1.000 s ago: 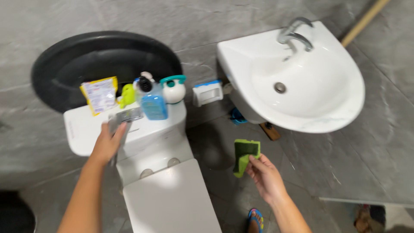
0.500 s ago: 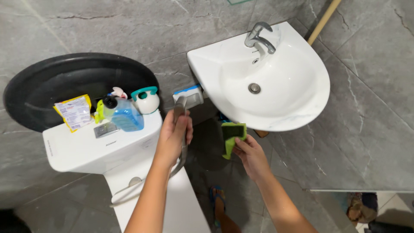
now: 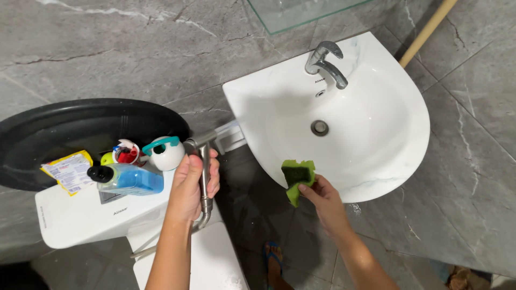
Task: The person cleans a bathroom sink, glass shelf, and mirror using a handheld bidet sprayer and a green sponge. They scrub the sink basin and faucet, then wipe the glass shelf and mirror, rinsing the sponge repeatedly.
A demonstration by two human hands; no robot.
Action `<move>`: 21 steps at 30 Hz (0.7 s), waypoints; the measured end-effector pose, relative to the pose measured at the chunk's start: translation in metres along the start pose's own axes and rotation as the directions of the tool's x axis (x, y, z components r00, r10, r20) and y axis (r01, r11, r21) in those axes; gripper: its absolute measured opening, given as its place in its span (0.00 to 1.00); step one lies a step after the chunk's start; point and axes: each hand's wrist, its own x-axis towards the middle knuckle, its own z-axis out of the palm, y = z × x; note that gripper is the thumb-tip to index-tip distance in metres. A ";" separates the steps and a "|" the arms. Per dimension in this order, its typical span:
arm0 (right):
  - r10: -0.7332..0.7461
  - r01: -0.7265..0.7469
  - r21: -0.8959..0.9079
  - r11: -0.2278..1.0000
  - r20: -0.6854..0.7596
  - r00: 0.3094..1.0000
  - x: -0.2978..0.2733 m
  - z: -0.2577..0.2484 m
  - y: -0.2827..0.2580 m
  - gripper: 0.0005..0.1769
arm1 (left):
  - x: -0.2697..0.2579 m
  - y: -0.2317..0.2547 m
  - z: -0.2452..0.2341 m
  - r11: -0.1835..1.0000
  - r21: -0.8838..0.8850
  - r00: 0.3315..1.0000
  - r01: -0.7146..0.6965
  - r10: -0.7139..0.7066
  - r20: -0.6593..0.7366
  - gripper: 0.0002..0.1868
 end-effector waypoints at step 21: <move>-0.114 0.118 0.036 0.992 -0.100 0.988 0.022 -0.005 0.037 0.18 | -0.015 0.018 0.024 0.973 0.197 0.977 -0.120 0.080 0.199 0.26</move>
